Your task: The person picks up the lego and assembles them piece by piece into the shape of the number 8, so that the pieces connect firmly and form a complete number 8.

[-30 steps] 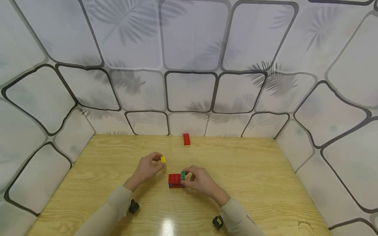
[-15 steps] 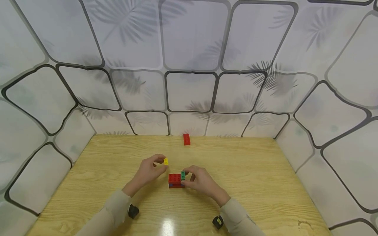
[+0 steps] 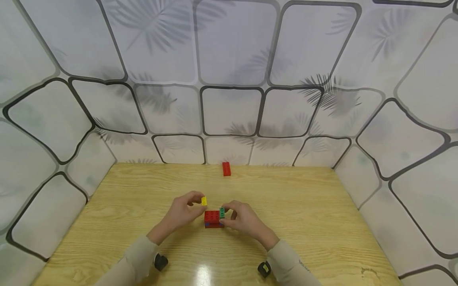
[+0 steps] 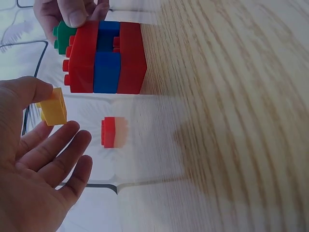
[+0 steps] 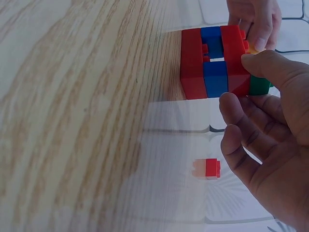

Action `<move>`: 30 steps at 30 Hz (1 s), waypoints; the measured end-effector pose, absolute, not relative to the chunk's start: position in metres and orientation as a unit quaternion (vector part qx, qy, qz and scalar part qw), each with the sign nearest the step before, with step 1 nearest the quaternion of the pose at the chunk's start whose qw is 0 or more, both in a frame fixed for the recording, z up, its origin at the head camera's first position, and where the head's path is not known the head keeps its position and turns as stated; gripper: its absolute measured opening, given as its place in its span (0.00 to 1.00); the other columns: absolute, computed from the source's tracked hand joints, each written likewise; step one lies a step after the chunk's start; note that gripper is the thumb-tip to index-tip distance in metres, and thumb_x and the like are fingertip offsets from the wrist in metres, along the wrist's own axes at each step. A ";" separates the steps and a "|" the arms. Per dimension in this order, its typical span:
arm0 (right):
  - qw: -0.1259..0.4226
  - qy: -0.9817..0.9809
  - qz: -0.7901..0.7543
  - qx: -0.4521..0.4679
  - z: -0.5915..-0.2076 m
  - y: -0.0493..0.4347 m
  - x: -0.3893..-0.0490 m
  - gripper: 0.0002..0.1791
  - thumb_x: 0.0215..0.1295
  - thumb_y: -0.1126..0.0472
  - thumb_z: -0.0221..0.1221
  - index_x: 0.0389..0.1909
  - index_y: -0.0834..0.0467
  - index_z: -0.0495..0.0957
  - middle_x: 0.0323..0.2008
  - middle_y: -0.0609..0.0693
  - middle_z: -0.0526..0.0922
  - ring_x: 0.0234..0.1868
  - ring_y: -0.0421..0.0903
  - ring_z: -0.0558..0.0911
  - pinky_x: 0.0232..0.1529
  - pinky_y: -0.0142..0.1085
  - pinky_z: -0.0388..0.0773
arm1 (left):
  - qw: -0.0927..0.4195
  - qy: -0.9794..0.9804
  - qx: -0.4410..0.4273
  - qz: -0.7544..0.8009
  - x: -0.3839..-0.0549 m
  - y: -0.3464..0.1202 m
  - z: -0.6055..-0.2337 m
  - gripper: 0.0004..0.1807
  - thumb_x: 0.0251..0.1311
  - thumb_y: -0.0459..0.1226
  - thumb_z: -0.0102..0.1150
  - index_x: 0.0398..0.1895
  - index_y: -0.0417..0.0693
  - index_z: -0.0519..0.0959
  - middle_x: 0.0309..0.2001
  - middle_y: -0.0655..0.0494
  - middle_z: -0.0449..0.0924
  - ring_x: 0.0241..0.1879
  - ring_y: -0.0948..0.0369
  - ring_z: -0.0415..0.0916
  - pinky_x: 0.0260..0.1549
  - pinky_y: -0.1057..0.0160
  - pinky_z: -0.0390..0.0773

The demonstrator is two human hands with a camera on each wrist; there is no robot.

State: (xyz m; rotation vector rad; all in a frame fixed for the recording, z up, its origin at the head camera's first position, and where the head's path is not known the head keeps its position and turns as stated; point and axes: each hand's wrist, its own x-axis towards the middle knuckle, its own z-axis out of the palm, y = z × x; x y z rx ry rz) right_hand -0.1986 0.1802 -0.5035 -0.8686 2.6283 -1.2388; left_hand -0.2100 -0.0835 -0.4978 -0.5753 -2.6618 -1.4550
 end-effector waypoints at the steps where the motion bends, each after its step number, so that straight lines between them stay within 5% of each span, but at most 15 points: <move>1: 0.054 0.865 -0.408 -0.286 -0.504 0.180 -0.199 0.23 0.70 0.56 0.70 0.59 0.65 0.82 0.51 0.55 0.87 0.34 0.33 0.81 0.29 0.29 0.80 | 0.024 -0.861 -0.185 -0.473 -0.209 -0.083 -0.497 0.18 0.64 0.37 0.73 0.56 0.44 0.83 0.47 0.50 0.90 0.50 0.50 0.87 0.52 0.45 0.83; 10: 0.051 0.862 -0.411 -0.291 -0.504 0.180 -0.199 0.23 0.70 0.57 0.70 0.59 0.65 0.82 0.51 0.55 0.87 0.33 0.33 0.82 0.28 0.29 0.80 | 0.007 -0.853 -0.208 -0.479 -0.207 -0.082 -0.497 0.17 0.65 0.38 0.71 0.55 0.46 0.82 0.46 0.52 0.90 0.48 0.52 0.88 0.45 0.61 0.82; 30: 0.051 0.859 -0.416 -0.292 -0.505 0.181 -0.199 0.21 0.70 0.56 0.70 0.58 0.62 0.83 0.50 0.54 0.87 0.33 0.34 0.82 0.27 0.29 0.80 | 0.011 -0.839 -0.262 -0.477 -0.198 -0.076 -0.503 0.15 0.67 0.38 0.69 0.54 0.44 0.81 0.45 0.50 0.91 0.45 0.53 0.88 0.41 0.65 0.83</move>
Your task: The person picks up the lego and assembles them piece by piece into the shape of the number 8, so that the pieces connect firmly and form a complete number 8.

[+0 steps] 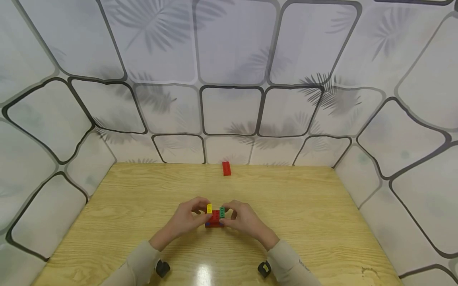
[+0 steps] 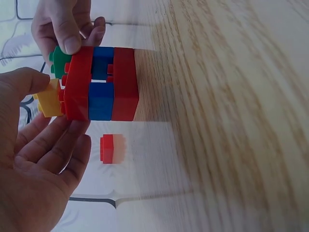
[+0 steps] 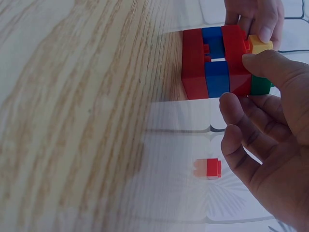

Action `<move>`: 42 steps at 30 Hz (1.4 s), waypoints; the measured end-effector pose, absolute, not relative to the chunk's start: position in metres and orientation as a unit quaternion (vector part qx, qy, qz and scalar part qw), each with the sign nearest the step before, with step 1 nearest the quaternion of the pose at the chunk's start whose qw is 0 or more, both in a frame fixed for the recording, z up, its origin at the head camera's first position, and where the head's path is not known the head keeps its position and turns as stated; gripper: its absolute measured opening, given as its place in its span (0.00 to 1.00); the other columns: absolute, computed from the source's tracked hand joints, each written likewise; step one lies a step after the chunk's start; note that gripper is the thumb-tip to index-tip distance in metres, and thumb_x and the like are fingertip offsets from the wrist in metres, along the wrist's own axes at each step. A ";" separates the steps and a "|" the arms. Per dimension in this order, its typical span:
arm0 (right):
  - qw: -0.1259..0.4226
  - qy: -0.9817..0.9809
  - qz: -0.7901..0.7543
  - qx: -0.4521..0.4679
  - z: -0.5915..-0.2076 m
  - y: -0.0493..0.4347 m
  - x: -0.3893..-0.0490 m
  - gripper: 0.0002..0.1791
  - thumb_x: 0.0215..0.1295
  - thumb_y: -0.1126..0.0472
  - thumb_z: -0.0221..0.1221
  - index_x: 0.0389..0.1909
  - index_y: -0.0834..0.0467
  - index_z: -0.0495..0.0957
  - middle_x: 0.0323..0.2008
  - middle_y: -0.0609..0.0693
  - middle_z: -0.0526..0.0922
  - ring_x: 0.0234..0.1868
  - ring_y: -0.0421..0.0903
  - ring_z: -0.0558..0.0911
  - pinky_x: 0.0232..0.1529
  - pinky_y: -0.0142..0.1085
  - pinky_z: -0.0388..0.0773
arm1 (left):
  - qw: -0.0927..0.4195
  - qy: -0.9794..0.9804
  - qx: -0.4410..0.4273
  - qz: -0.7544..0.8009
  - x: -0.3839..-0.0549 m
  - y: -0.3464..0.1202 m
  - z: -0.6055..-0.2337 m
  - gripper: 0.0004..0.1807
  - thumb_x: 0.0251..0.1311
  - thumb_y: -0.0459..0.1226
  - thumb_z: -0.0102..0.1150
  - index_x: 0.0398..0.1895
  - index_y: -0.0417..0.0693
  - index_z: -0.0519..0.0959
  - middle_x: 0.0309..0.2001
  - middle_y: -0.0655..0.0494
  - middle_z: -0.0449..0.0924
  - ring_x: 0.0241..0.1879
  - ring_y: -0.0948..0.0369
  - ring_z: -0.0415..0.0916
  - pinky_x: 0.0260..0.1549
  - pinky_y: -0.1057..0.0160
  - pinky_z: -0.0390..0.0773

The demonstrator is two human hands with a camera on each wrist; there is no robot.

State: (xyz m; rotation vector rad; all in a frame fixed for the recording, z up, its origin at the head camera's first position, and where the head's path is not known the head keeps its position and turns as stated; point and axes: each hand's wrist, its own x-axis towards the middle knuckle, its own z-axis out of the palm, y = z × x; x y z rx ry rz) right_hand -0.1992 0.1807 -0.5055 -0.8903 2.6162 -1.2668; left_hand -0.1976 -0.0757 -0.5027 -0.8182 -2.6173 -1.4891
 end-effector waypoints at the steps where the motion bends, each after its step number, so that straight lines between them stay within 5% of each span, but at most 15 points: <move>1: 0.051 0.859 -0.417 -0.293 -0.505 0.181 -0.199 0.21 0.70 0.56 0.70 0.58 0.62 0.83 0.50 0.54 0.87 0.33 0.34 0.82 0.27 0.29 0.80 | 0.013 -0.838 -0.265 -0.476 -0.197 -0.076 -0.503 0.15 0.67 0.38 0.69 0.54 0.43 0.81 0.45 0.50 0.91 0.45 0.53 0.88 0.40 0.65 0.83; 17: 0.057 0.860 -0.418 -0.289 -0.505 0.181 -0.198 0.22 0.70 0.56 0.70 0.60 0.63 0.82 0.50 0.54 0.87 0.33 0.34 0.82 0.27 0.29 0.80 | 0.005 -0.835 -0.268 -0.480 -0.196 -0.083 -0.506 0.16 0.66 0.38 0.69 0.55 0.44 0.82 0.46 0.49 0.91 0.46 0.50 0.88 0.47 0.50 0.87; 42: 0.064 0.862 -0.416 -0.281 -0.503 0.181 -0.197 0.24 0.71 0.56 0.69 0.61 0.65 0.81 0.51 0.55 0.87 0.34 0.34 0.82 0.28 0.29 0.80 | -0.015 -0.829 -0.286 -0.480 -0.198 -0.089 -0.508 0.17 0.69 0.39 0.69 0.58 0.45 0.82 0.52 0.49 0.89 0.51 0.51 0.87 0.49 0.55 0.86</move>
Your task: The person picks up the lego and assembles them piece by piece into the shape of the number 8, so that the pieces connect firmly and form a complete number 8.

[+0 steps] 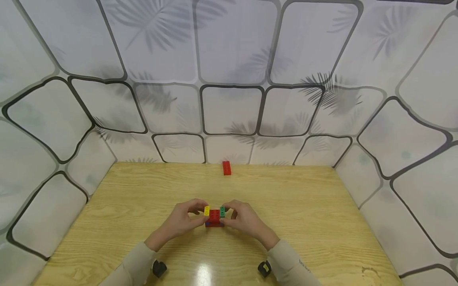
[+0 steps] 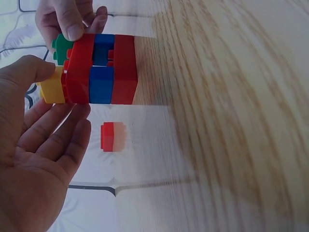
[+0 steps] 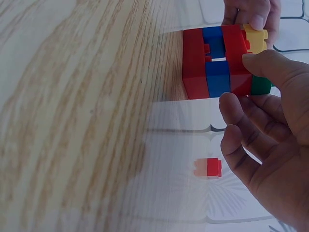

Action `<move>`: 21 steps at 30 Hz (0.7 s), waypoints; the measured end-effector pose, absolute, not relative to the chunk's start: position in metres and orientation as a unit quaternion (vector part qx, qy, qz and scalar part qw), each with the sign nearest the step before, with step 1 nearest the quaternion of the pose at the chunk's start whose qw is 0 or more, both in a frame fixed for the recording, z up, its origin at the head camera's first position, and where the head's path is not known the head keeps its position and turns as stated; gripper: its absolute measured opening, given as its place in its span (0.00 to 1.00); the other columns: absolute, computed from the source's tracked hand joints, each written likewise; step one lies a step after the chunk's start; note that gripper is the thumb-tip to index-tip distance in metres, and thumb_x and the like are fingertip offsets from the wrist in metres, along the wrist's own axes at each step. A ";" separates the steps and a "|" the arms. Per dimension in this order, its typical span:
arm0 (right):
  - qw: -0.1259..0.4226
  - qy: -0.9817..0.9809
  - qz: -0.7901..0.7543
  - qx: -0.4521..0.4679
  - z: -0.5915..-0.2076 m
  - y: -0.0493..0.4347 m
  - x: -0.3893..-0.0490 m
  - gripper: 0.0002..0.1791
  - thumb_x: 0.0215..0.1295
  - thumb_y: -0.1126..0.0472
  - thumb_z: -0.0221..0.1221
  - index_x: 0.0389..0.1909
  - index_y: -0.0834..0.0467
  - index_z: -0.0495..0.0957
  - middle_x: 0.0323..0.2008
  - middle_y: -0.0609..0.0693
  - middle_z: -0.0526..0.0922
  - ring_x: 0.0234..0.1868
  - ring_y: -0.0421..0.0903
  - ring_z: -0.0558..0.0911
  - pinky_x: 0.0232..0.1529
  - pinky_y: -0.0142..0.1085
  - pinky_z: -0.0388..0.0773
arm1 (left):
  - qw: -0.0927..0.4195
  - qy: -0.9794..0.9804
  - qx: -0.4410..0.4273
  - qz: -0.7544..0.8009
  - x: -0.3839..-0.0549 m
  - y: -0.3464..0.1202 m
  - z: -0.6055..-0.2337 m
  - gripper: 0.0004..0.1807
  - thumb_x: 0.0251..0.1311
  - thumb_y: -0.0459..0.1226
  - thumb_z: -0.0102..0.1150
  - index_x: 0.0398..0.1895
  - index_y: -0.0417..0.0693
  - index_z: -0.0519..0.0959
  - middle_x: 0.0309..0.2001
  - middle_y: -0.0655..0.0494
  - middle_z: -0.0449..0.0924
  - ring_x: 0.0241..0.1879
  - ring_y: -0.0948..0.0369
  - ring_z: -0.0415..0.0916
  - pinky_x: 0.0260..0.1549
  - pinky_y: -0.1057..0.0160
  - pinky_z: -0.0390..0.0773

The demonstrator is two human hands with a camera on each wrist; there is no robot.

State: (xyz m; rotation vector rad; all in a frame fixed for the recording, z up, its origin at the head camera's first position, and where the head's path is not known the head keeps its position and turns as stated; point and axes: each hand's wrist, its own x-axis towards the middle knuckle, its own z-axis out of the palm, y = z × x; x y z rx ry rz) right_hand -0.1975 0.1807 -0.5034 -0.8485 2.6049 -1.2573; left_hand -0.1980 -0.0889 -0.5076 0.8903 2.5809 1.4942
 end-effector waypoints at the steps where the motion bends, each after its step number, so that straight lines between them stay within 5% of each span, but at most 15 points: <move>1: 0.064 0.863 -0.416 -0.280 -0.503 0.181 -0.197 0.24 0.71 0.56 0.69 0.61 0.65 0.81 0.51 0.55 0.87 0.34 0.34 0.82 0.28 0.29 0.80 | 0.016 0.829 0.286 0.481 -0.198 -0.089 -0.507 0.17 0.69 0.39 0.69 0.58 0.45 0.82 0.52 0.49 0.89 0.51 0.51 0.87 0.49 0.55 0.86; 21: 0.066 0.864 -0.406 -0.291 -0.502 0.182 -0.199 0.24 0.72 0.55 0.68 0.61 0.65 0.81 0.51 0.55 0.87 0.34 0.34 0.82 0.29 0.30 0.81 | 0.019 0.833 0.290 0.471 -0.199 -0.092 -0.504 0.17 0.67 0.40 0.72 0.57 0.46 0.83 0.51 0.50 0.90 0.51 0.50 0.87 0.52 0.48 0.86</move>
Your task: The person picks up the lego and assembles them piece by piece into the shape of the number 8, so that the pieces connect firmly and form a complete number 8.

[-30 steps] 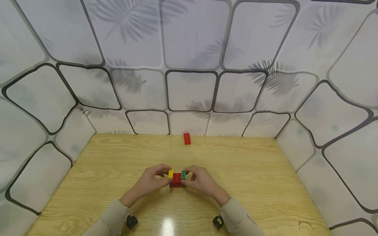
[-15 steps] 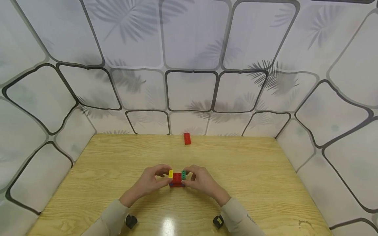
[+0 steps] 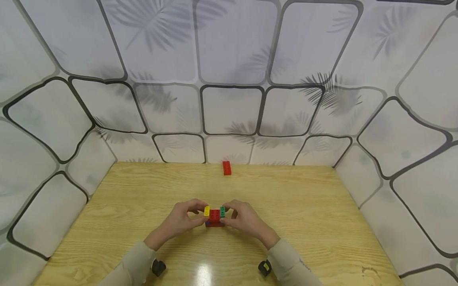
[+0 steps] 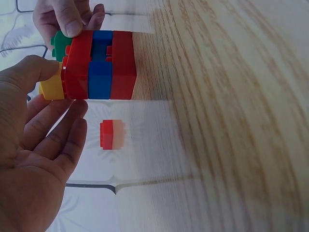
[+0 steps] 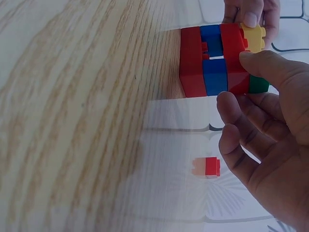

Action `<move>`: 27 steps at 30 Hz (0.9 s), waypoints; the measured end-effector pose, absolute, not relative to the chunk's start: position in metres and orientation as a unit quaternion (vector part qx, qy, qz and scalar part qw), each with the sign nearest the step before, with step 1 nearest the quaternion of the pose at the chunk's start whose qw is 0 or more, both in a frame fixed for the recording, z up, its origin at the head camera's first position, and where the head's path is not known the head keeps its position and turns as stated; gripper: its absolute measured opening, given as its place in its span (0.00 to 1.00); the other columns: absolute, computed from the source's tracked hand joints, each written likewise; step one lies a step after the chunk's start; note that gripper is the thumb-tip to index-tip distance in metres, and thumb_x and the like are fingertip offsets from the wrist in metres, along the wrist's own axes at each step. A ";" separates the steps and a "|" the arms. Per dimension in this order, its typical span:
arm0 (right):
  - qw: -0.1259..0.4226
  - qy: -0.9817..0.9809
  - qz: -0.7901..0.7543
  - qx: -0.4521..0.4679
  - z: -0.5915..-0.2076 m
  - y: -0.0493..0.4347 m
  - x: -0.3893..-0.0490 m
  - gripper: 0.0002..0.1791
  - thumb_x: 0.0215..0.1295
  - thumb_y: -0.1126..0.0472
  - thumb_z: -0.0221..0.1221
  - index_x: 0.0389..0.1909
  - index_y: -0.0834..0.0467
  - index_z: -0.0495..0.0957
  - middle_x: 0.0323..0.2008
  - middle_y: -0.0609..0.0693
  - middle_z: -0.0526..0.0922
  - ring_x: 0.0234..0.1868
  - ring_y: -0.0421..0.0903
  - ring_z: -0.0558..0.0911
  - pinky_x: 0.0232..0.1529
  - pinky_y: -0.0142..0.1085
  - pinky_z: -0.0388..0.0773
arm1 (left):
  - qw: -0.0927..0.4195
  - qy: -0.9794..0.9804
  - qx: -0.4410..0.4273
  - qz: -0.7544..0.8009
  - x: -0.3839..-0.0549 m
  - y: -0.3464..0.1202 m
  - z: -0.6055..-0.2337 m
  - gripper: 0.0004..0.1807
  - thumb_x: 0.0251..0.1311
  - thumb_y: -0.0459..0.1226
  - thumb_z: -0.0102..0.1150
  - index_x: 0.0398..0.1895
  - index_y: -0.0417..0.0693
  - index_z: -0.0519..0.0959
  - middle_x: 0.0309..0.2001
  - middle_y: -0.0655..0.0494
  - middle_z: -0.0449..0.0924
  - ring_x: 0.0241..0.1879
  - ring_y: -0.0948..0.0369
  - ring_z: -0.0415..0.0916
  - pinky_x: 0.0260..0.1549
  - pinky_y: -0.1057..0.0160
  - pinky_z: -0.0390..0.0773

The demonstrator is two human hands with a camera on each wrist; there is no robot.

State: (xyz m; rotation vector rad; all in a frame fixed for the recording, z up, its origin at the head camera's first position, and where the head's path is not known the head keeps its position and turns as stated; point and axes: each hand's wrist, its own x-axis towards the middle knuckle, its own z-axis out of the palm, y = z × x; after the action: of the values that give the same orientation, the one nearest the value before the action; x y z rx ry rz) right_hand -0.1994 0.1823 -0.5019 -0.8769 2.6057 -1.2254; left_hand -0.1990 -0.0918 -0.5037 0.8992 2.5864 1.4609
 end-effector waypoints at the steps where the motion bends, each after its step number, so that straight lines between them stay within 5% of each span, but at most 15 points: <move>1: 0.066 0.863 -0.406 -0.292 -0.502 0.183 -0.200 0.24 0.72 0.55 0.68 0.61 0.65 0.81 0.52 0.55 0.87 0.35 0.34 0.82 0.29 0.30 0.81 | 0.019 0.835 0.288 0.469 -0.199 -0.092 -0.504 0.17 0.67 0.40 0.72 0.56 0.46 0.83 0.51 0.51 0.90 0.51 0.50 0.87 0.52 0.48 0.86; 27: 0.064 0.863 -0.399 -0.303 -0.502 0.183 -0.201 0.23 0.72 0.56 0.68 0.61 0.65 0.81 0.52 0.55 0.87 0.34 0.34 0.82 0.29 0.29 0.81 | -0.001 0.845 0.302 0.442 -0.201 -0.091 -0.503 0.13 0.63 0.38 0.74 0.50 0.46 0.87 0.48 0.52 0.91 0.47 0.52 0.87 0.48 0.53 0.87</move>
State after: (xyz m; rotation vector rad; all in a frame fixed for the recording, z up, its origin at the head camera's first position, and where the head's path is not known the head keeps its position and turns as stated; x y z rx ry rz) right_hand -0.2011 0.1829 -0.5017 -0.9140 2.6064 -1.2060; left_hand -0.2013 -0.0909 -0.5027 0.9493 2.6553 1.3885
